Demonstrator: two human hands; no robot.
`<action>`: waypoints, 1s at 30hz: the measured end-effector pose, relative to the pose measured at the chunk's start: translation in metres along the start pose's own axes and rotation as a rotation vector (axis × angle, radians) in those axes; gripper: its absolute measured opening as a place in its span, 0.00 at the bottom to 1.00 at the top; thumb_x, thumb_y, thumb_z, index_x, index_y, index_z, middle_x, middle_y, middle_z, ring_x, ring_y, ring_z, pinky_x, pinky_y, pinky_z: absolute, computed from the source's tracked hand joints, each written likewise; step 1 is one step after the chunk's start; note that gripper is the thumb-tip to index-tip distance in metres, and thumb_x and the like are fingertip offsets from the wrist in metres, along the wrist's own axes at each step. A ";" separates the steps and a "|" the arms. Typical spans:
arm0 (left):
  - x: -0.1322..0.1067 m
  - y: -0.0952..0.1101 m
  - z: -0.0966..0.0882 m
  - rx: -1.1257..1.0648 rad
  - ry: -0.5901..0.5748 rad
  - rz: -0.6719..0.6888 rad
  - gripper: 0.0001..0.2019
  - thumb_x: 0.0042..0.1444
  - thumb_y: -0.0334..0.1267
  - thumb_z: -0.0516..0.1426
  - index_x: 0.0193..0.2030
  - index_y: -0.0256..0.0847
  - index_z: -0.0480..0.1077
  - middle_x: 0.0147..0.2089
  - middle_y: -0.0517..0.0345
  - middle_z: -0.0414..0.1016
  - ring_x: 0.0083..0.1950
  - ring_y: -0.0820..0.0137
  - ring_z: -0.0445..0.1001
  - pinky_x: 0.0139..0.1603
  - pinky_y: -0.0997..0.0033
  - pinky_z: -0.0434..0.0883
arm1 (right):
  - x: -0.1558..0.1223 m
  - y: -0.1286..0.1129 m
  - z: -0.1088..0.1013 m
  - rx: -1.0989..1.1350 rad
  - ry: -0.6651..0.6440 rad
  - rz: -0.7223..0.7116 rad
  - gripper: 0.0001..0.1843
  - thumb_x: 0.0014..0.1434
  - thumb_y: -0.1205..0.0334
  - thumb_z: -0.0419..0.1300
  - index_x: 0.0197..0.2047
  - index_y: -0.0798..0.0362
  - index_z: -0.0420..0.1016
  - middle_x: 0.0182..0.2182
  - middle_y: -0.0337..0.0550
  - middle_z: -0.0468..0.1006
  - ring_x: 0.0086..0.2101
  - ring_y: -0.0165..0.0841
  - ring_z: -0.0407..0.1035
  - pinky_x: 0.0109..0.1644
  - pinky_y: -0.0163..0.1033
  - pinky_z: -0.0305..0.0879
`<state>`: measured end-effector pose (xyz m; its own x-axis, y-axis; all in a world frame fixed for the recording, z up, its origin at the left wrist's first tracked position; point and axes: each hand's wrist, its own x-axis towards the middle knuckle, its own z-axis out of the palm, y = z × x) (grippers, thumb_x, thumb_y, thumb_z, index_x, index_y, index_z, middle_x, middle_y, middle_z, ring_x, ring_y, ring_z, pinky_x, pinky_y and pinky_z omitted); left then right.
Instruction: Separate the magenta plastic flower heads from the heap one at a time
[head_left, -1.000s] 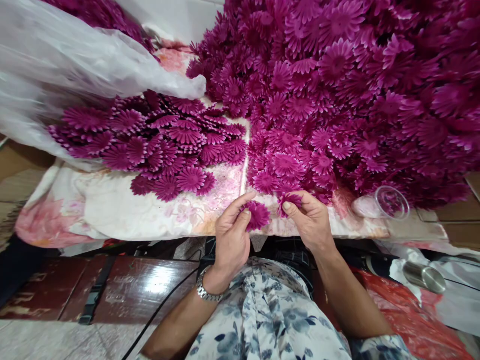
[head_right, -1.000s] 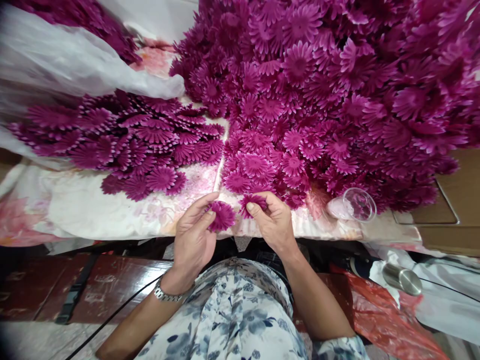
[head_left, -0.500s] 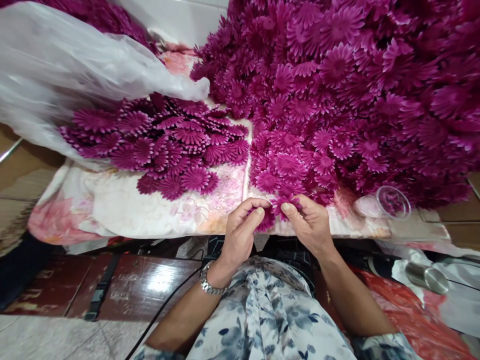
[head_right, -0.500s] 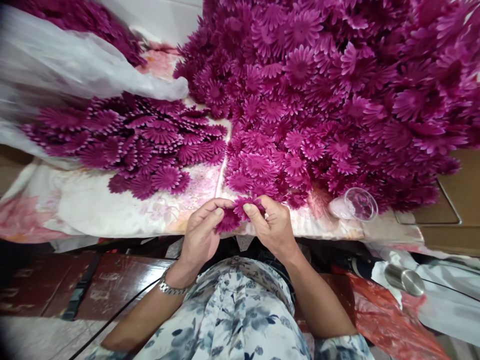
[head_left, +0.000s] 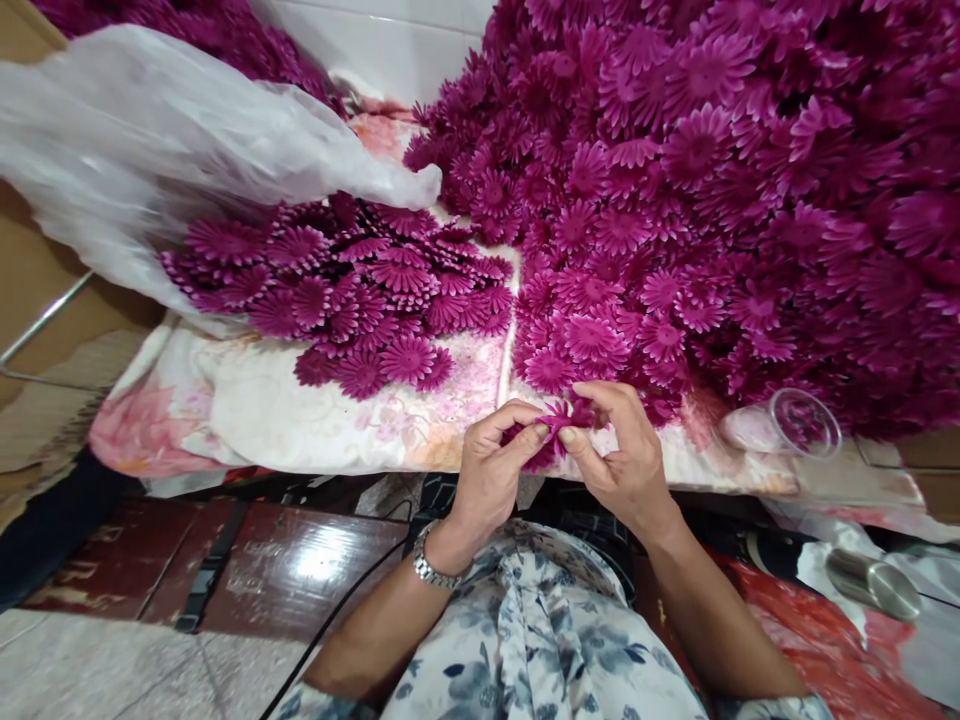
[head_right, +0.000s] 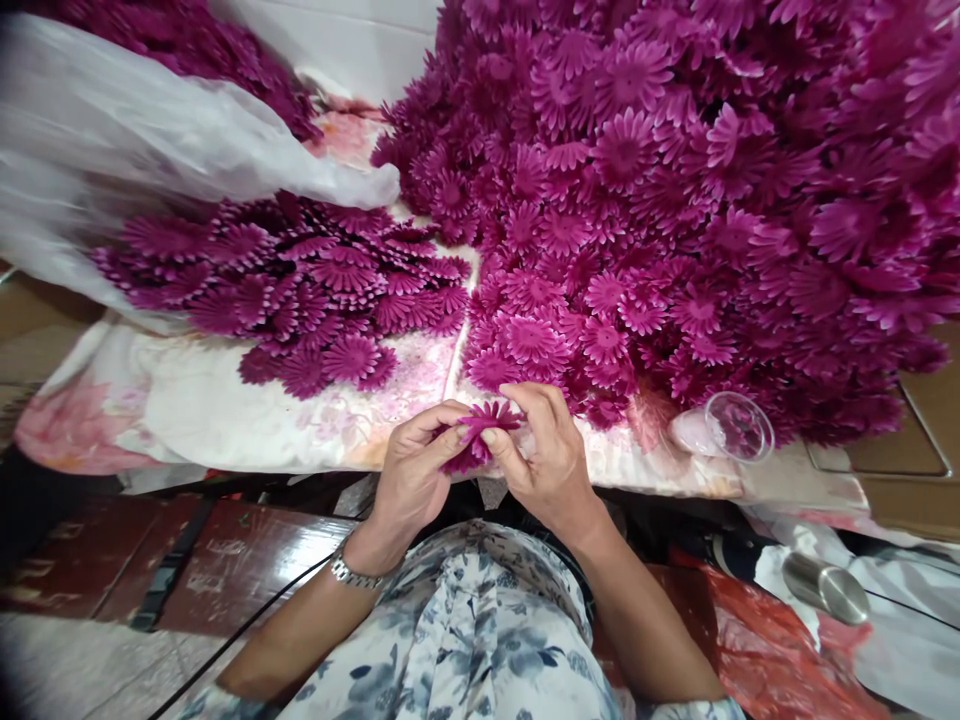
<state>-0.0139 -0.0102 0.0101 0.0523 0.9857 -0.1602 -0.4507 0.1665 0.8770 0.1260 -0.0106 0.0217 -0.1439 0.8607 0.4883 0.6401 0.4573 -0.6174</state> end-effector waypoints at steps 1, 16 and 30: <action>0.000 0.000 0.000 0.002 0.005 0.007 0.05 0.45 0.38 0.63 0.25 0.39 0.75 0.28 0.58 0.70 0.30 0.73 0.66 0.33 0.74 0.65 | 0.000 0.000 0.001 0.001 0.017 -0.042 0.12 0.57 0.64 0.57 0.46 0.51 0.68 0.41 0.49 0.71 0.41 0.35 0.67 0.43 0.42 0.67; 0.006 0.005 -0.005 -0.079 0.282 -0.025 0.08 0.37 0.37 0.66 0.23 0.37 0.73 0.22 0.63 0.67 0.25 0.78 0.61 0.26 0.78 0.61 | 0.055 0.034 -0.042 -0.576 0.307 -0.101 0.11 0.57 0.62 0.58 0.44 0.50 0.74 0.45 0.48 0.75 0.45 0.40 0.67 0.51 0.50 0.60; 0.003 0.003 -0.009 -0.037 0.213 -0.017 0.07 0.42 0.39 0.65 0.28 0.39 0.77 0.28 0.59 0.74 0.28 0.76 0.67 0.29 0.77 0.64 | 0.070 0.001 -0.023 -0.065 0.097 -0.048 0.08 0.57 0.67 0.56 0.39 0.52 0.74 0.33 0.42 0.78 0.33 0.31 0.71 0.38 0.37 0.67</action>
<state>-0.0234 -0.0070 0.0077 -0.1275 0.9542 -0.2707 -0.4839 0.1784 0.8567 0.1345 0.0448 0.0693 -0.1037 0.8113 0.5754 0.6826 0.4788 -0.5521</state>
